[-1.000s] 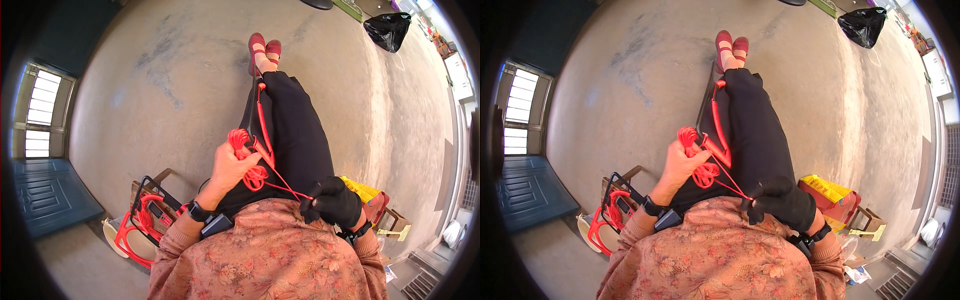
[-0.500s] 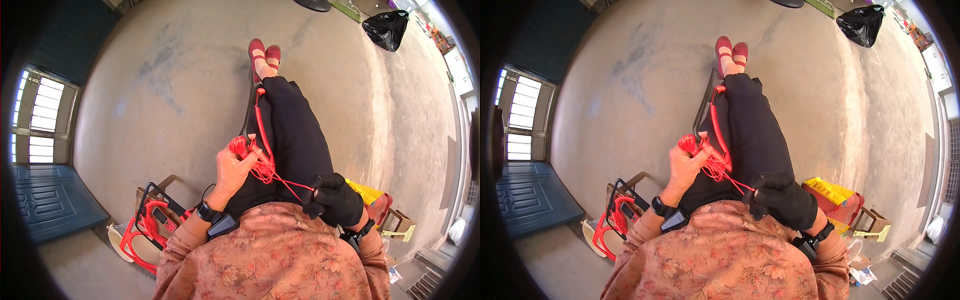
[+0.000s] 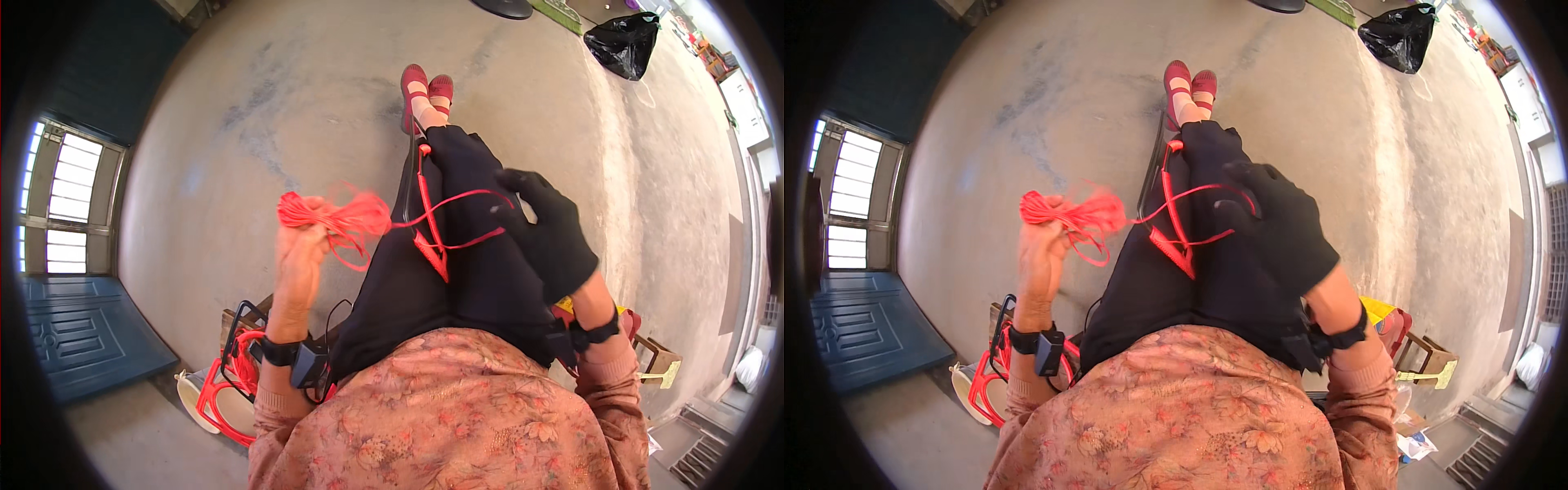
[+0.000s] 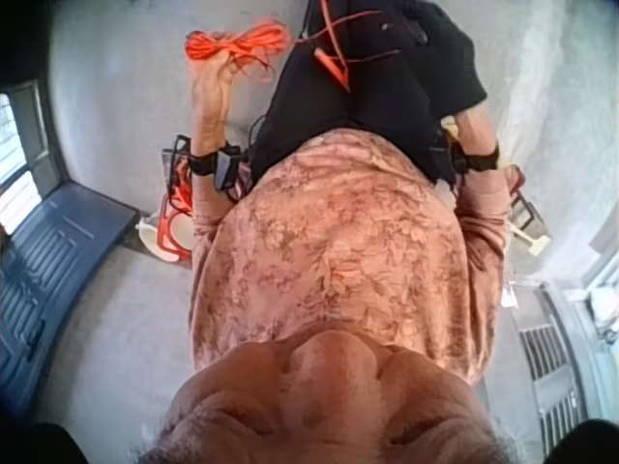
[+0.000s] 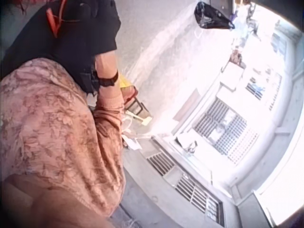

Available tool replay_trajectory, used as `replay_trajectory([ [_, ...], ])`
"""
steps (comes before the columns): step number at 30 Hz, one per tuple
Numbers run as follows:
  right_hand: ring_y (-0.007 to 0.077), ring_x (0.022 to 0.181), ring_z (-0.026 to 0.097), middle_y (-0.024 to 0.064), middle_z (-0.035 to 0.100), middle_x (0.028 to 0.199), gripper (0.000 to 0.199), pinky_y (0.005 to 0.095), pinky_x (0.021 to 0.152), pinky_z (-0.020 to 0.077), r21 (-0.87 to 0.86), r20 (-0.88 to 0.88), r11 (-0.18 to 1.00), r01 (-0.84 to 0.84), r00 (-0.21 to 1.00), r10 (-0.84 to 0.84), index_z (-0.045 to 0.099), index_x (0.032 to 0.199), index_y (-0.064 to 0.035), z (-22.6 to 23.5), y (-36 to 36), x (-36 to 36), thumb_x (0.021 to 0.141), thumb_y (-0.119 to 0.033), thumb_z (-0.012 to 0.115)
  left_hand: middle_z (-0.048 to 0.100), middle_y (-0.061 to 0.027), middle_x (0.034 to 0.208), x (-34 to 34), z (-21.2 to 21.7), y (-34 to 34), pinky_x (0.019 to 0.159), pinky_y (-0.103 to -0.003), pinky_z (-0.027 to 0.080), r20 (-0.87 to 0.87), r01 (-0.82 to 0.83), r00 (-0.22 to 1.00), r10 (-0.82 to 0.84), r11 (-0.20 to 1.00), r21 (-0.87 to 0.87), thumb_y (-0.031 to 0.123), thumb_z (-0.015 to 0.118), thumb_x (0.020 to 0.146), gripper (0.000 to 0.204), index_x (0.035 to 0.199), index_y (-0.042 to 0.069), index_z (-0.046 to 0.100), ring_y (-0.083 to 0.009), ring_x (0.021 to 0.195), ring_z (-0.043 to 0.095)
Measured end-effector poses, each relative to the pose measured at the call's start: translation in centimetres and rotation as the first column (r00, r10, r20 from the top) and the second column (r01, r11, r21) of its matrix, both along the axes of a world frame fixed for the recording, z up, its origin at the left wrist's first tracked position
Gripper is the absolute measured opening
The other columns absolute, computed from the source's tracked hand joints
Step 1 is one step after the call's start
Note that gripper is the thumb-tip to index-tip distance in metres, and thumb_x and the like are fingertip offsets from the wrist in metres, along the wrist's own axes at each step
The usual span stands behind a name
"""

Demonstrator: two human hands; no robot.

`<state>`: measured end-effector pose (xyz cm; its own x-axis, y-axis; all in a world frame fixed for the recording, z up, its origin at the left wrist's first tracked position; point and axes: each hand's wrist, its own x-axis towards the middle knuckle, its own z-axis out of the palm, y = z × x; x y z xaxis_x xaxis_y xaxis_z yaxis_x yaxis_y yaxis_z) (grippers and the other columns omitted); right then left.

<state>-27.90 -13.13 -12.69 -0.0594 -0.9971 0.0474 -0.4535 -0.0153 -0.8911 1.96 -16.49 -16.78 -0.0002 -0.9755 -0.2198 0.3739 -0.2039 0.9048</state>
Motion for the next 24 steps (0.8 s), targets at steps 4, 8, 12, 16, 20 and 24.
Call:
replay_trajectory([
  [4,0.0238,0.074,0.064,0.013,0.067,0.082,0.022,0.0337,0.069,0.0494,0.163,0.097,0.963,-0.215,0.975,0.201,0.067,0.1,-0.0068,-5.9,-2.3,2.1,0.085,-0.023,0.068,0.063,-0.0129,0.101,-0.3,-0.7,-1.2,0.075,-0.036,0.051,0.68,0.24,0.731,-0.06,0.955,-0.175,0.007,0.058,0.089,0.017,0.105,0.001,0.061,-0.0206,0.088,0.063],
  [8,0.0222,0.075,0.065,0.0139,0.067,0.081,0.022,0.0332,0.069,0.0492,0.192,-0.206,0.949,-0.249,0.935,0.287,0.068,0.102,-0.0077,-7.0,-2.9,6.1,0.084,-0.022,0.068,0.06,-0.0164,0.095,-3.9,-4.5,-0.4,0.077,-0.042,0.049,0.968,0.6,0.246,0.052,0.776,-0.194,0.005,0.066,0.076,0.024,0.1,0.002,0.064,-0.0329,0.086,0.061],
  [12,0.0236,0.079,0.065,0.0125,0.068,0.087,0.024,0.0327,0.073,0.0501,0.203,0.168,0.97,-0.133,0.981,0.099,0.067,0.104,-0.0043,-7.2,-3.0,4.6,0.084,-0.018,0.066,0.063,-0.0145,0.101,-5.7,-2.9,-0.3,0.084,-0.042,0.05,0.921,0.529,0.375,0.111,0.79,-0.31,0.004,0.069,0.072,0.027,0.098,0.002,0.065,-0.0342,0.097,0.06],
  [16,0.0242,0.112,0.057,0.0123,0.063,0.116,0.032,0.0329,0.096,0.0445,-0.28,-0.11,0.935,-0.217,0.975,0.194,0.06,0.119,0.0008,-4.1,2.6,-0.6,0.088,-0.004,0.059,0.063,-0.0174,0.114,-2.1,-0.9,0.0,0.087,-0.04,0.051,0.537,0.443,0.763,-0.359,0.896,-0.031,0.016,0.067,0.086,0.025,0.107,0.003,0.063,-0.0321,0.106,0.061],
  [20,0.0221,0.113,0.059,0.0145,0.062,0.12,0.039,0.0328,0.099,0.0454,-0.214,-0.355,0.909,-0.357,0.896,0.268,0.048,0.131,0.0043,-1.6,8.9,-3.8,0.094,-0.005,0.055,0.053,-0.02,0.134,-4.1,0.6,2.1,0.079,-0.035,0.053,-0.57,0.667,0.622,-0.538,0.744,0.026,0.039,0.055,0.097,0.036,0.108,0.005,0.061,-0.0305,0.119,0.056],
  [24,0.021,0.108,0.062,0.0139,0.063,0.118,0.037,0.0328,0.096,0.048,0.087,0.618,0.978,-0.188,0.78,0.095,0.049,0.13,0.0033,-1.3,11.2,-4.4,0.096,-0.009,0.053,0.055,-0.0146,0.124,-2.3,-1.6,2.7,0.065,-0.027,0.049,-0.824,0.518,0.505,-0.258,0.854,0.05,0.044,0.053,0.096,0.04,0.105,0.006,0.06,-0.0227,0.105,0.057],
])
